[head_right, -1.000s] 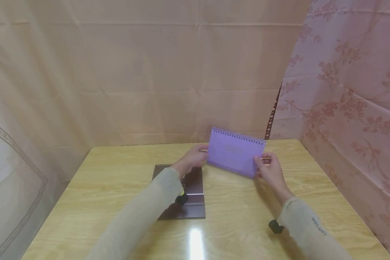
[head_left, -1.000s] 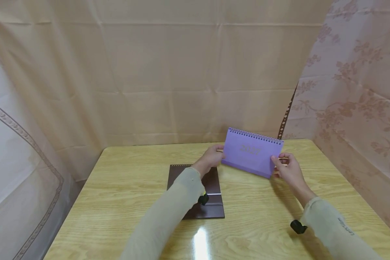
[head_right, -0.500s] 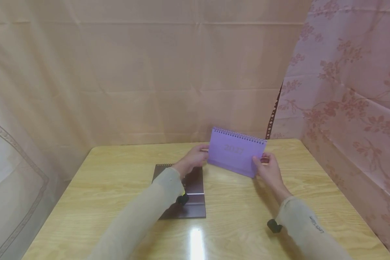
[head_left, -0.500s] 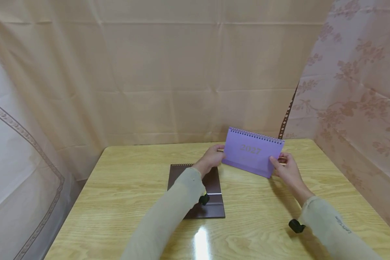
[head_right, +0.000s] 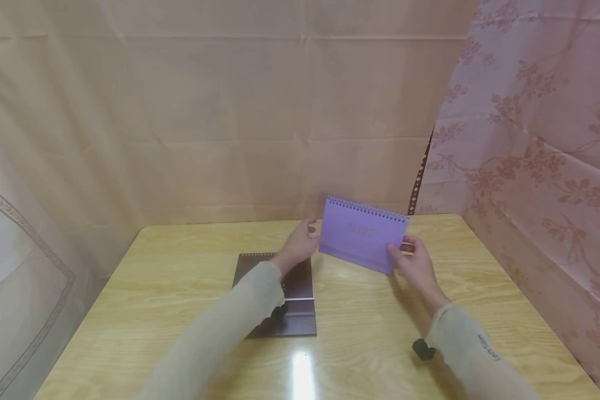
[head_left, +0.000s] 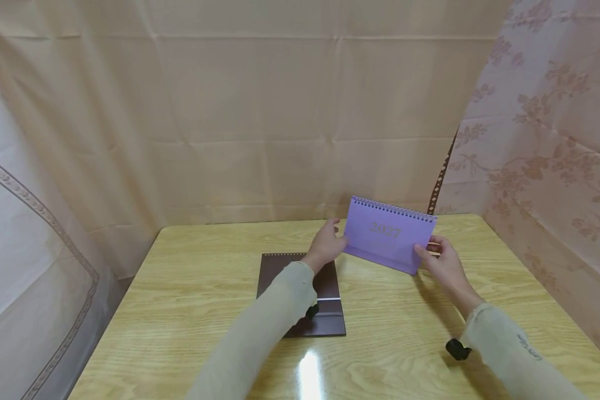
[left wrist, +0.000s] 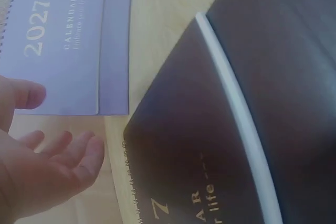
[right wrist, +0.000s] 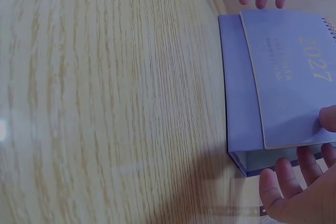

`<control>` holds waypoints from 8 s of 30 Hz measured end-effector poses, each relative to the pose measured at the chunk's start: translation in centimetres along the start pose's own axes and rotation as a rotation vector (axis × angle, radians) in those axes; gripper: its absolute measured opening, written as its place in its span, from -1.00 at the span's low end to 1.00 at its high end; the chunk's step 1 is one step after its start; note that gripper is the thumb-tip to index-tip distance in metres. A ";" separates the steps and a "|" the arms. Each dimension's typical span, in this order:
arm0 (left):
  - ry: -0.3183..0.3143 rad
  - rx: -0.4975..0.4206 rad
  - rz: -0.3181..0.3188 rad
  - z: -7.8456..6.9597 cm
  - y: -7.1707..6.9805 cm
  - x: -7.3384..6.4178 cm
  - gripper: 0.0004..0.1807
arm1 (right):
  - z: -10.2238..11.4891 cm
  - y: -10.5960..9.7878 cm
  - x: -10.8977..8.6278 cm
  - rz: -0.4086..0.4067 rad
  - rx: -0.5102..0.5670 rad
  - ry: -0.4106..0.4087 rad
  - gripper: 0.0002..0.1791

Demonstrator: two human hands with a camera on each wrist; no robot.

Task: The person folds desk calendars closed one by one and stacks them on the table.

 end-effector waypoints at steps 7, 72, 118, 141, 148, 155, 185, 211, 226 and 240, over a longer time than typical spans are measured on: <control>0.103 0.211 0.012 -0.5 0.5 -0.4 -0.37 | -0.2 0.0 0.0 0.026 -0.045 -0.015 -0.32; 0.048 0.149 0.186 0.0 1.8 -0.3 -0.40 | -0.8 0.9 -0.2 0.189 -0.289 -0.049 -0.50; 0.203 0.159 0.236 -0.7 -6.0 -2.3 -0.73 | 5.8 1.8 -1.7 0.274 -0.178 -0.075 -0.40; 0.112 0.047 0.119 0.7 -12.7 -7.6 -0.46 | 9.7 7.1 -2.9 0.541 0.135 -0.034 -0.36; 0.160 0.072 0.111 0.6 -14.6 -10.1 -0.34 | 10.6 8.7 -3.6 0.618 0.185 -0.006 -0.30; 0.141 0.063 0.104 1.3 -15.5 -11.6 -0.29 | 10.7 9.7 -4.3 0.659 0.244 0.037 -0.28; 0.030 -0.212 0.080 2.1 -16.6 -14.7 -0.29 | 11.9 12.2 -5.5 0.747 0.351 0.076 -0.25; -0.094 -0.363 0.007 4.0 -16.4 -14.9 -0.34 | 11.1 13.0 -5.0 0.686 0.294 0.022 -0.04; -0.151 -0.420 0.047 4.3 -15.9 -15.2 -0.15 | 11.3 13.3 -5.4 0.612 0.205 0.024 0.02; -0.161 -0.388 0.134 4.5 -16.0 -15.4 -0.15 | 11.3 12.6 -5.5 0.654 0.176 -0.018 0.06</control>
Point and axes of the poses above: each hand's wrist, its own x-axis towards the middle knuckle, its own y-axis out of the palm, z = x × y, the point moved 6 cm from there along x, towards the middle knuckle, and after that the axes turned 3 degrees about -x, right-handed, at the moved point
